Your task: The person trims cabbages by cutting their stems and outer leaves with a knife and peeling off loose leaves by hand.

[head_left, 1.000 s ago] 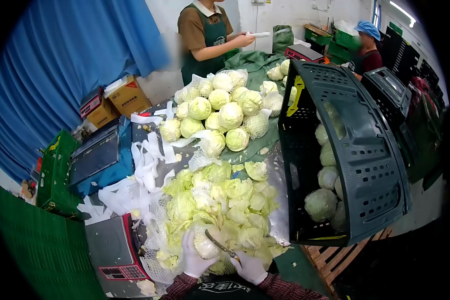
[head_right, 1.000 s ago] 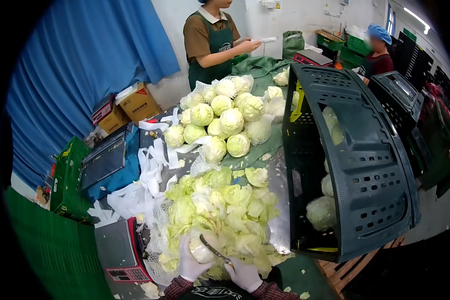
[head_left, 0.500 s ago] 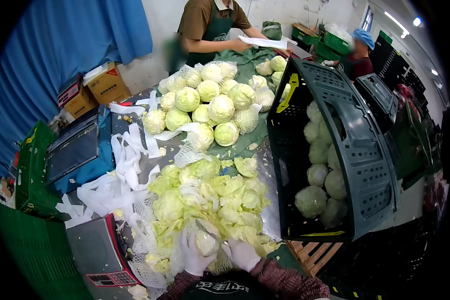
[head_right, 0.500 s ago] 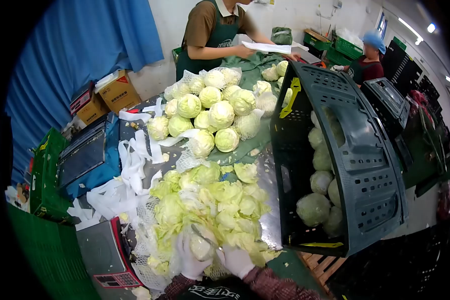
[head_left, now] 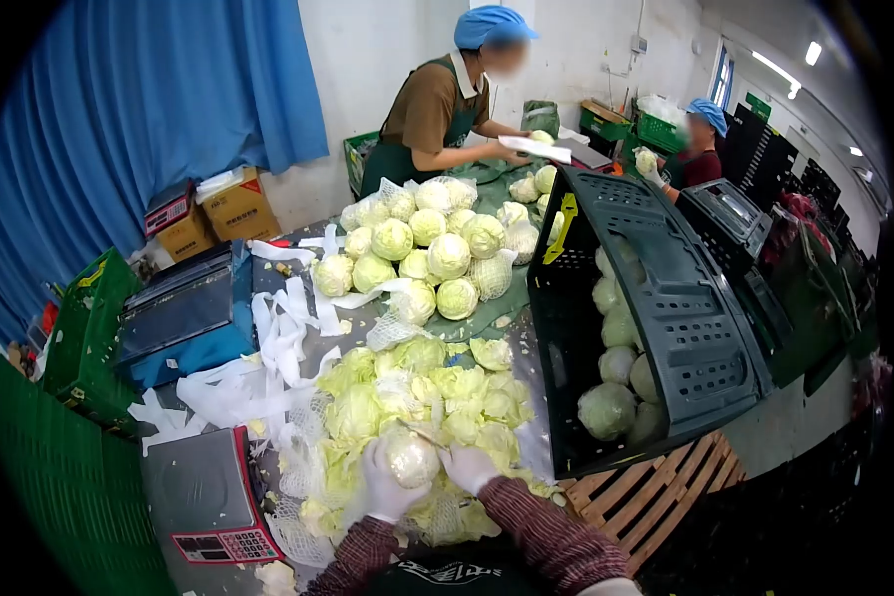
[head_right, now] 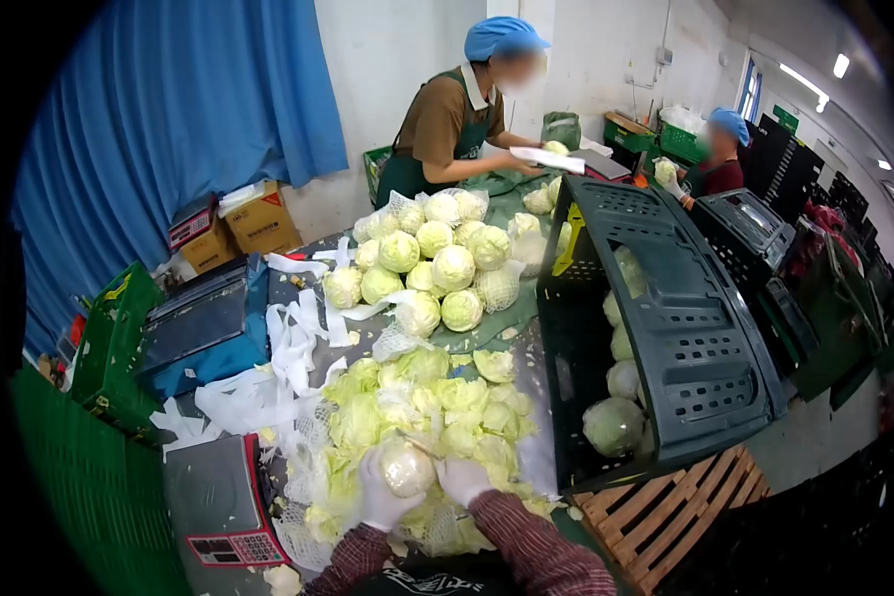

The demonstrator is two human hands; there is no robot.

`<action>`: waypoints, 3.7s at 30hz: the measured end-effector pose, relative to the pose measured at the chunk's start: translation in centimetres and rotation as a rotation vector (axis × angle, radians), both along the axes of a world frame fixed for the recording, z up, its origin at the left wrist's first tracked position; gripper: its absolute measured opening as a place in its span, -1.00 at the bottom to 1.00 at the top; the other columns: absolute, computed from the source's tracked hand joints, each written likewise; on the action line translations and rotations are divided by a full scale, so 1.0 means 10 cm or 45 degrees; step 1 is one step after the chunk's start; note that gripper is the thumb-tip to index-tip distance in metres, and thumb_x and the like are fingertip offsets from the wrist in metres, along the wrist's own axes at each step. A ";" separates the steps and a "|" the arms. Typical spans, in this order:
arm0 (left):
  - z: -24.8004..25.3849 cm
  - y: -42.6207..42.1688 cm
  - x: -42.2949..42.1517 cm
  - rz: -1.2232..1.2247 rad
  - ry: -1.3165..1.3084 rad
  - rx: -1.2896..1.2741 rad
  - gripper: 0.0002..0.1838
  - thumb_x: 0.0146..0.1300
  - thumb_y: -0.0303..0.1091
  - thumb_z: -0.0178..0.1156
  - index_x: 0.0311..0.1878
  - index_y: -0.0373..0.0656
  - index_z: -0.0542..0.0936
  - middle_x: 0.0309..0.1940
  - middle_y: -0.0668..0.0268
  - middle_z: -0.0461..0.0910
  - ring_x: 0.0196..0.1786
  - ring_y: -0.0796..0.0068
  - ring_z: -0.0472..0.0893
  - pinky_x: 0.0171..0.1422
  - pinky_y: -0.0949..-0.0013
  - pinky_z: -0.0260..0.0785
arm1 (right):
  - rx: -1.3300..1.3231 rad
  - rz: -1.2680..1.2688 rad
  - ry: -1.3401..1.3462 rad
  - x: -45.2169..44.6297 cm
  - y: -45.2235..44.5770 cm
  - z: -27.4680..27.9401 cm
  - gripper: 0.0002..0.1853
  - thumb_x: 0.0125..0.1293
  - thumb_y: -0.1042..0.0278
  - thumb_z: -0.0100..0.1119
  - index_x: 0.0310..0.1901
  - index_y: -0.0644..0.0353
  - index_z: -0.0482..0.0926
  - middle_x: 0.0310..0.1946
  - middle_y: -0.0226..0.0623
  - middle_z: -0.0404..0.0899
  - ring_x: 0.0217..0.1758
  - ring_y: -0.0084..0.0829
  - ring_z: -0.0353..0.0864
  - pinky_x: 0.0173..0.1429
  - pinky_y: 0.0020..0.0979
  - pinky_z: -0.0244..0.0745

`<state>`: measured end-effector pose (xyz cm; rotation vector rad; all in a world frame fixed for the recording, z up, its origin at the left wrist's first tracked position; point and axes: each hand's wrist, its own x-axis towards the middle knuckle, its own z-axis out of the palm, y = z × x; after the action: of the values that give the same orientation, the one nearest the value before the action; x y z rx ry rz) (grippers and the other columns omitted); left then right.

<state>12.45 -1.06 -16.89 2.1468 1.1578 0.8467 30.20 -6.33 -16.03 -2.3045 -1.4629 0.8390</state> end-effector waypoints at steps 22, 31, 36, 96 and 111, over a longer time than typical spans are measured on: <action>0.18 -0.13 -0.27 -0.236 -0.334 -0.105 0.21 -0.22 -0.14 0.59 0.41 -0.28 0.01 0.36 -0.05 0.09 0.43 -0.02 0.13 0.47 0.03 0.05 | 0.832 -0.627 0.629 -0.32 0.10 0.32 -0.63 0.20 0.22 0.35 -0.10 0.35 0.58 -0.36 -0.19 0.66 -0.34 -0.48 0.60 -0.18 -0.47 0.49; -0.35 0.01 -0.66 0.089 -0.688 -0.888 0.00 0.04 -0.24 0.44 0.44 -0.30 0.03 0.32 -0.04 0.25 0.37 0.22 0.27 0.46 0.26 0.11 | 0.148 -0.734 1.915 -0.23 0.23 -0.15 -0.94 0.28 0.38 0.17 -0.34 0.13 0.53 -0.55 -0.44 0.49 -0.57 -0.63 0.43 -0.55 -0.62 0.22; -0.35 0.26 -0.75 0.219 -0.708 -1.229 -0.22 0.19 -0.17 0.30 0.39 -0.23 0.19 0.25 0.04 0.37 0.30 0.24 0.37 0.40 0.29 0.20 | 0.191 -0.317 1.706 -0.33 0.36 -0.22 -0.70 0.20 0.19 0.30 -0.17 0.19 0.51 -0.46 -0.42 0.49 -0.43 -0.50 0.49 -0.40 -0.52 0.37; 0.50 -0.27 -0.69 -0.204 -1.271 -1.117 -0.08 0.17 -0.21 0.30 0.47 -0.19 -0.02 0.35 -0.02 0.22 0.41 0.14 0.23 0.44 0.00 0.17 | 0.732 -0.296 1.740 -0.66 -0.06 1.53 -0.88 0.13 0.59 0.11 -0.41 0.17 0.38 -0.65 -0.47 0.37 -0.69 -0.59 0.34 -0.63 -0.55 0.19; -0.01 -0.01 0.10 -0.702 -1.892 -1.724 -0.03 0.07 0.25 0.21 0.46 -0.05 0.12 0.41 0.19 0.23 0.38 0.21 0.33 0.43 0.03 0.23 | 0.410 0.107 3.049 -0.36 -0.15 1.62 -0.93 0.23 0.45 0.08 -0.33 0.12 0.38 -0.75 -0.52 0.23 -0.81 -0.66 0.17 -0.64 -0.55 0.19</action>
<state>13.42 -1.14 -17.02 0.3130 0.0851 0.7099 26.58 -7.87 0.12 0.0480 -0.2537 1.8106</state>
